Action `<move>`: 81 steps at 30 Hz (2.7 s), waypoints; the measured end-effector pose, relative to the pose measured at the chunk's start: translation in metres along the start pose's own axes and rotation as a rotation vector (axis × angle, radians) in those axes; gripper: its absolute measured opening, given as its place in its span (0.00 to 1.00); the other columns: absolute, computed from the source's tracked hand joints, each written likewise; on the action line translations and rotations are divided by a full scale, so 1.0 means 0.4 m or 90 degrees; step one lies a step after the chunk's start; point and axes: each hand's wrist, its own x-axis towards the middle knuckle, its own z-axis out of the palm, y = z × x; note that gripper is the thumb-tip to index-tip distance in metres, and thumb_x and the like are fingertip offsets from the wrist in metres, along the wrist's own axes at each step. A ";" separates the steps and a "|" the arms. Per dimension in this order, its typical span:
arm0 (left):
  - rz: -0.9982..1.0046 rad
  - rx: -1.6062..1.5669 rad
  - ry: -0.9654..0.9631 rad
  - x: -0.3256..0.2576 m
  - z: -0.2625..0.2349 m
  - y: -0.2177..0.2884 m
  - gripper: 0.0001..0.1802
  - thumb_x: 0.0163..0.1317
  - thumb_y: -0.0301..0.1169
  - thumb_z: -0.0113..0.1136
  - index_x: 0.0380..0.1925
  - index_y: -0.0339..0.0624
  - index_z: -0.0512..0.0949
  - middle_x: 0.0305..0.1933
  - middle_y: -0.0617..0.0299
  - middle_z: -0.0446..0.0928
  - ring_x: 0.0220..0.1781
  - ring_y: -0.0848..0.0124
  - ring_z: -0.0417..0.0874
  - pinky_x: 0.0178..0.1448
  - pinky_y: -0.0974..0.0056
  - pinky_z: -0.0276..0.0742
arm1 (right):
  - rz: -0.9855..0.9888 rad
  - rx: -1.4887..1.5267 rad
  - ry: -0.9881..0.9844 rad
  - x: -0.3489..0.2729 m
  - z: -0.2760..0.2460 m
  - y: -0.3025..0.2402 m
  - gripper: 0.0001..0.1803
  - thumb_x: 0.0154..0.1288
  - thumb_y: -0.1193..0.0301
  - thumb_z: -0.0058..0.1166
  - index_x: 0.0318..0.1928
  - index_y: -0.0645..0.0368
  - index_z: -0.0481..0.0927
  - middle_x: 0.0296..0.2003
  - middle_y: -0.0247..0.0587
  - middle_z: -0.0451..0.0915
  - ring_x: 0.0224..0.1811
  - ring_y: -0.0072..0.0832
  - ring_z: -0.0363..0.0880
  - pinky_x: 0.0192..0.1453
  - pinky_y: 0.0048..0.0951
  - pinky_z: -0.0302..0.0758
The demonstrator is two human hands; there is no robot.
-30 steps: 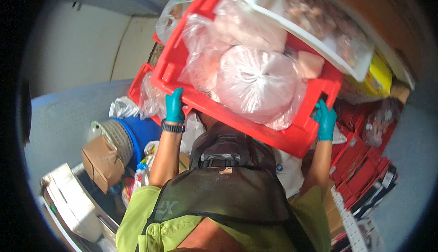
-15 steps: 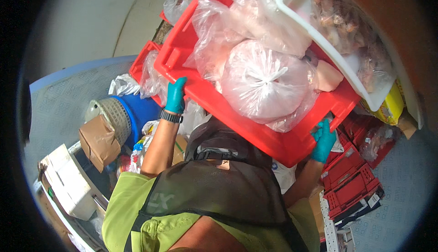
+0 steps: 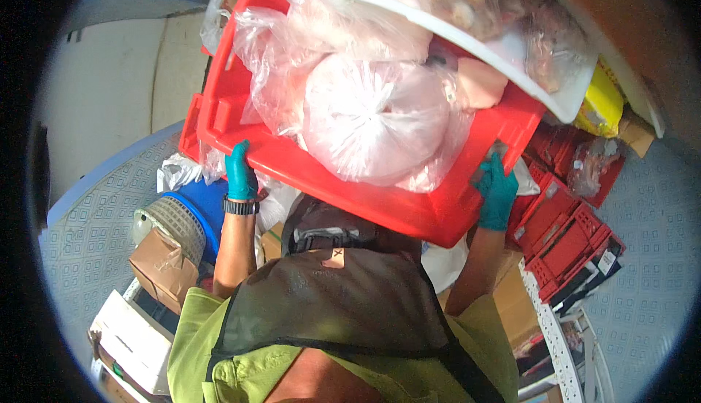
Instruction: The person picks up red plastic crates containing vacuum-sealed meat packages from a cluttered storage area, stacks them, and carries one crate through a doorway into a meat and seafood counter area.
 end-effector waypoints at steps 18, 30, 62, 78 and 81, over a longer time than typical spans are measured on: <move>0.007 0.002 0.007 0.014 -0.012 -0.063 0.15 0.60 0.31 0.58 0.46 0.39 0.74 0.43 0.61 0.76 0.46 0.70 0.77 0.53 0.64 0.72 | -0.071 -0.006 -0.006 -0.016 -0.007 -0.006 0.12 0.69 0.62 0.52 0.37 0.58 0.77 0.25 0.31 0.75 0.23 0.19 0.72 0.29 0.20 0.72; 0.002 0.090 -0.058 -0.003 -0.016 -0.039 0.20 0.66 0.42 0.56 0.47 0.36 0.75 0.45 0.60 0.77 0.44 0.72 0.77 0.47 0.65 0.75 | -0.756 -0.556 -0.311 -0.207 0.347 0.006 0.45 0.53 0.55 0.65 0.66 0.64 0.62 0.65 0.55 0.61 0.69 0.50 0.56 0.71 0.48 0.53; -0.392 -0.049 0.090 0.264 -1.128 -0.356 0.23 0.67 0.48 0.48 0.48 0.38 0.73 0.35 0.50 0.81 0.28 0.61 0.83 0.31 0.59 0.79 | -0.649 -0.564 -0.425 -0.611 1.056 -0.202 0.20 0.69 0.70 0.50 0.60 0.62 0.73 0.56 0.41 0.76 0.57 0.26 0.73 0.61 0.29 0.69; -0.415 -0.053 0.192 0.391 -1.188 -0.182 0.21 0.65 0.46 0.50 0.40 0.37 0.75 0.27 0.51 0.80 0.19 0.63 0.79 0.21 0.63 0.74 | -0.972 -0.854 -0.498 -0.451 1.386 -0.038 0.08 0.61 0.65 0.58 0.38 0.51 0.85 0.24 0.46 0.81 0.23 0.40 0.79 0.27 0.37 0.74; -0.371 -0.005 0.137 0.467 -1.144 -0.064 0.20 0.66 0.46 0.49 0.42 0.39 0.75 0.28 0.51 0.81 0.18 0.65 0.78 0.21 0.63 0.73 | -0.936 -0.849 -0.494 -0.449 1.391 -0.041 0.08 0.61 0.65 0.58 0.38 0.52 0.85 0.24 0.46 0.80 0.22 0.40 0.78 0.26 0.37 0.73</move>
